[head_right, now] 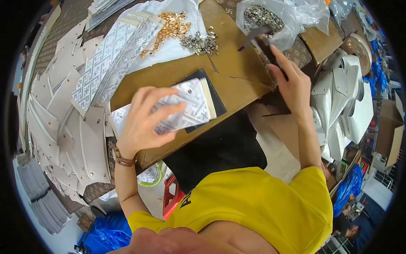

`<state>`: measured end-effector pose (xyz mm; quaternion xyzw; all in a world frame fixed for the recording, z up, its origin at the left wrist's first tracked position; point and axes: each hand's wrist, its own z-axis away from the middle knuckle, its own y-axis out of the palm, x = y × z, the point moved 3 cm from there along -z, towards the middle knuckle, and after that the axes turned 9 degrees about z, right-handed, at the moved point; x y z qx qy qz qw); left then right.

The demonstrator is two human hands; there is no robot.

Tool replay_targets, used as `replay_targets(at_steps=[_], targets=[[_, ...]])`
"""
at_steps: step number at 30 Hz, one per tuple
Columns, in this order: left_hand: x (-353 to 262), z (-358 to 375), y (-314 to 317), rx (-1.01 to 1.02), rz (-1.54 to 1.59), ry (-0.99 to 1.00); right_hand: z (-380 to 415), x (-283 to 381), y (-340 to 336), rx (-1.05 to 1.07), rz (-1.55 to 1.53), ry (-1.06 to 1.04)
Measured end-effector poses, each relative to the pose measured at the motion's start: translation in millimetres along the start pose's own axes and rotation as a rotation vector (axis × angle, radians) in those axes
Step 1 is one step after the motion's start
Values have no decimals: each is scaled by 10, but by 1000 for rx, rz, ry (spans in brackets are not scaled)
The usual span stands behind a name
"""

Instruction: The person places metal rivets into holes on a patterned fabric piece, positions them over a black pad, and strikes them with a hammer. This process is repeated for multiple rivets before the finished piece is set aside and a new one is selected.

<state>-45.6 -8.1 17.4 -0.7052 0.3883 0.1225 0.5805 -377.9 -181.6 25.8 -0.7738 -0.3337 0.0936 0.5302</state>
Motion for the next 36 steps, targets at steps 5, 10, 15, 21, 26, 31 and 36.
replay_targets(at_steps=[5,10,15,21,26,31,36], targets=[[174,48,-428,-425,-40,-111,-141,54,-13,-262,303,-158],[271,111,-456,-499,-65,-132,-398,1100,483,-20,-300,-397],[282,152,-529,-638,-100,-115,-779,1431,853,131,-221,-496],[232,166,-537,-653,-78,-119,-884,1488,908,336,-350,-580],[266,202,-570,-759,-75,-124,-954,1403,875,495,-440,-561],[288,182,-551,-751,-91,-132,-1047,1426,906,807,-568,-542],[300,178,-519,-703,-126,-145,-1116,1437,1005,855,-612,-630]])
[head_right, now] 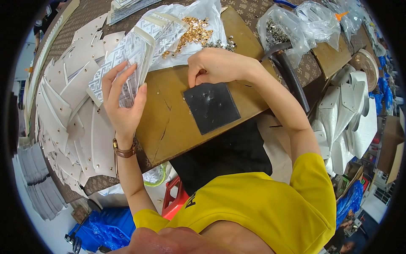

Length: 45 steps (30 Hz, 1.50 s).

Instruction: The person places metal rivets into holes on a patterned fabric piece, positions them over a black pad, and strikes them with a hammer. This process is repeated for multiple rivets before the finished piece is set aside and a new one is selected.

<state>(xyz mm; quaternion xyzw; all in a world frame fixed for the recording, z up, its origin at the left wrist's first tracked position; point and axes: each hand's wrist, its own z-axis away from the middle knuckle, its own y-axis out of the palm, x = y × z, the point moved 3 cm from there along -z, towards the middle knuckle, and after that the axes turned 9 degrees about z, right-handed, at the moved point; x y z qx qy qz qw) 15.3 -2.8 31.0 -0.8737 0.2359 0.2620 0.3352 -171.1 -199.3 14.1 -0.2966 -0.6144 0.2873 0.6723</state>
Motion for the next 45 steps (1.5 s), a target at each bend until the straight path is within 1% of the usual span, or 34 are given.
replay_targets(at_steps=[4,7,8,11,12,15,16,18,19,21,26,29,30,34,37,38,40,41,44,45], targets=[[3,3,21,13,-6,-5,-34,18,4,69,122,-59],[4,-5,9,3,-12,-7,25,-3,-12,-96,272,-116],[3,-2,1,-7,-16,-11,82,-28,-34,-93,276,-115],[3,1,-26,-36,-18,-26,292,-125,-197,-303,439,21],[1,-2,-33,-47,-16,-32,298,-144,-187,-300,440,21],[-1,0,-5,-44,-12,-25,315,-151,-173,-437,607,74],[3,6,12,-31,-15,-16,257,-118,-140,-443,608,78],[3,21,33,-12,-23,0,1,24,-41,-506,494,-11],[7,34,50,4,-26,-2,-141,1,41,-514,492,-9],[6,45,82,35,-29,-6,-352,-79,213,-633,656,-104],[-28,51,94,60,-66,22,-416,-92,291,-594,748,-3],[-19,55,106,63,-75,10,-347,-182,251,-590,662,113],[-23,60,109,61,-60,23,-322,-190,228,-594,678,125],[-11,35,140,79,-65,24,-169,-139,147,-673,663,87],[-7,81,140,84,-73,9,236,101,102,-537,207,139],[-19,104,136,88,-79,-14,379,178,136,-519,191,137],[-101,71,161,135,-82,29,623,288,238,-474,54,139],[-133,79,174,160,-82,58,670,313,325,-467,39,138],[-201,125,245,215,-60,78,793,397,530,-453,163,39],[-217,124,264,238,-45,96,810,422,550,-457,160,42]])
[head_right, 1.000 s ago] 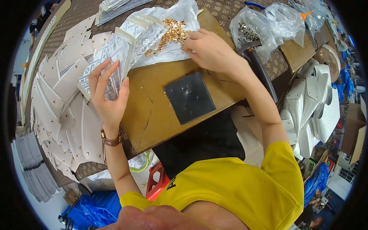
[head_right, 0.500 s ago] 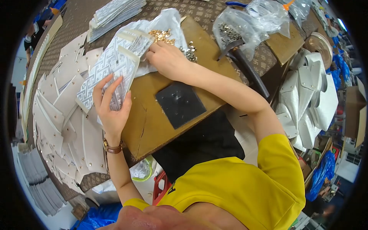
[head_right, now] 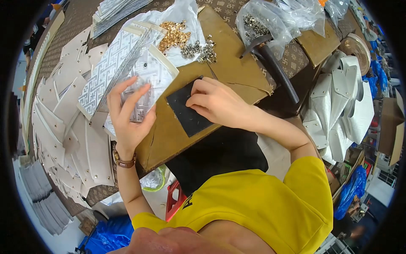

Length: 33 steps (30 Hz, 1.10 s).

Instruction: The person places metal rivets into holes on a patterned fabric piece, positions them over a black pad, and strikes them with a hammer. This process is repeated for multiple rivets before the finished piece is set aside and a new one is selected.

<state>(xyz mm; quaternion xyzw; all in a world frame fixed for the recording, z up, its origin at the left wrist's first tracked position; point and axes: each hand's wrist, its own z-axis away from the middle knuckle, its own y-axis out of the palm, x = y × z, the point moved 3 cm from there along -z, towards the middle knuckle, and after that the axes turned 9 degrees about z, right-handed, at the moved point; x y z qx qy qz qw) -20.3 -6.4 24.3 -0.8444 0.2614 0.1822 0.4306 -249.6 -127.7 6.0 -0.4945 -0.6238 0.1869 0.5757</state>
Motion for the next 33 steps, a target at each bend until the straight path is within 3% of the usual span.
replay_targets(at_steps=[8,10,20,33], targets=[[27,1,53,88,24,13,10,-102,-150,-137,124,20],[4,0,59,114,40,21,-12,-299,-299,-318,318,224],[-130,68,252,340,128,74,-20,-580,-231,-340,362,275],[-155,65,252,398,70,89,-50,-609,-166,-376,351,280]])
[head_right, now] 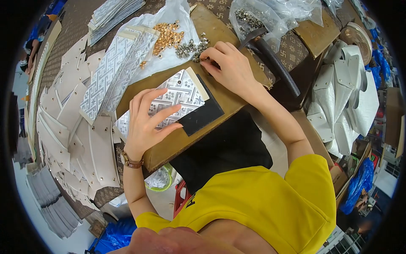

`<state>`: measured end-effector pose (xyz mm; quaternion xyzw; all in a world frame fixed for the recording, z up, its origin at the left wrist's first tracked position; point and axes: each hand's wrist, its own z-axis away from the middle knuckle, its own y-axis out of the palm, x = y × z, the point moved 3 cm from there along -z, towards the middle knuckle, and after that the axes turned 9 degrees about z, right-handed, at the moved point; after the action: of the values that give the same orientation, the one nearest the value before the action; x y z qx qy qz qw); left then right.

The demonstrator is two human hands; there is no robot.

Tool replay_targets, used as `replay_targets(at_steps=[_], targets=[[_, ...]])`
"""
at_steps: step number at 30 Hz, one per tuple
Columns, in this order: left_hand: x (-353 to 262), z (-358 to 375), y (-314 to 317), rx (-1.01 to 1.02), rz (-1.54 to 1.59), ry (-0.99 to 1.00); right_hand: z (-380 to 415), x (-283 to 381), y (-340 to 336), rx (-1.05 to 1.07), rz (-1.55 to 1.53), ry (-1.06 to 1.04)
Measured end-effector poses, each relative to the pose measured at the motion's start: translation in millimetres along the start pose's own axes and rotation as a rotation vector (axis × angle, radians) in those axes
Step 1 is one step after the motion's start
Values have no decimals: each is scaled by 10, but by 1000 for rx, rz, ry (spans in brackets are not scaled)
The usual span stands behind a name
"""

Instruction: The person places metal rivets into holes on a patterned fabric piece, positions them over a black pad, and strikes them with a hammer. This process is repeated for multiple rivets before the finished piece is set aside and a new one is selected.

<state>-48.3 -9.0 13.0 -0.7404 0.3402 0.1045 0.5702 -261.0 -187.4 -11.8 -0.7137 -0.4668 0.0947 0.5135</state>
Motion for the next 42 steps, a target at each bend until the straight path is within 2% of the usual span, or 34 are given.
replay_targets(at_steps=[10,14,18,22,25,29,38,42], targets=[[2,13,5,43,-26,-24,10,-33,40,-14,8,-15],[-41,-3,9,65,-57,-31,27,-59,-4,-125,-133,-23],[-56,3,21,83,-82,-42,63,-1,-88,-92,-271,21],[-76,-1,35,91,-91,-58,110,217,-246,-69,-343,-101],[-94,-9,43,96,-97,-63,175,356,-242,95,-414,-170],[-109,4,50,93,-109,-73,216,407,-182,155,-438,-196],[-120,33,114,60,-89,-104,205,423,-152,157,-384,-201],[-133,36,126,55,-79,-122,208,443,-170,127,-332,-315]])
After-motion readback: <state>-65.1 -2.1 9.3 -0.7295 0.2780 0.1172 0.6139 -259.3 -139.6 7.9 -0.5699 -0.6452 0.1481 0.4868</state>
